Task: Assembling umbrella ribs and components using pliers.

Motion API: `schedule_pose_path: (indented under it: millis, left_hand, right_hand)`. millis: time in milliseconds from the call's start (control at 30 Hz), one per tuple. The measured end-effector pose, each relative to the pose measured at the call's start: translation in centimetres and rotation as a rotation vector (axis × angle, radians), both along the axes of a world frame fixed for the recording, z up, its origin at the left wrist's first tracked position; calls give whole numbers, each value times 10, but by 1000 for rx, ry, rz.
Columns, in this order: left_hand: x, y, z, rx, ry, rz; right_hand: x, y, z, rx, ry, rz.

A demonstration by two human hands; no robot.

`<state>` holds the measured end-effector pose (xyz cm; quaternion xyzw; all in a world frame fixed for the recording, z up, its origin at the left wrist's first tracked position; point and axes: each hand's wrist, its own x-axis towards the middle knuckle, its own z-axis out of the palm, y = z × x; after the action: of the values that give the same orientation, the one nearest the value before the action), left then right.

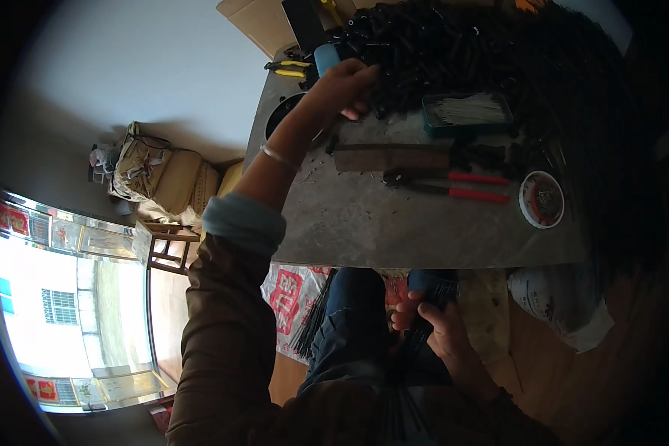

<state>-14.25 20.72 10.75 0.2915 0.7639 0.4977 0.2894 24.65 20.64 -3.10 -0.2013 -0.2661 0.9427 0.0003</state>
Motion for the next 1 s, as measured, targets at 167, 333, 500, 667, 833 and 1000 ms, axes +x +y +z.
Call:
schedule_pose_path:
  millis: [167,333,500,667,833,1000]
  left_hand:
    - [5,-15,-35,-263,477,27]
    - [16,18,-51,-547,840,140]
    - [-1,23,-70,-501,925,67]
    - [13,2,-63,-282,658,191]
    - [95,-50,-16,374,-231,-84]
    - [195,-149,-49,555,-635,27]
  right_hand:
    - [-3,-3,6,-4,-22,18]
    - [-2,-5,8,5,-11,2]
    - [4,-11,11,12,51,11]
    - [8,-22,10,-15,68,63]
    - [7,-33,22,27,47,42]
    - [0,-54,31,126,64,68]
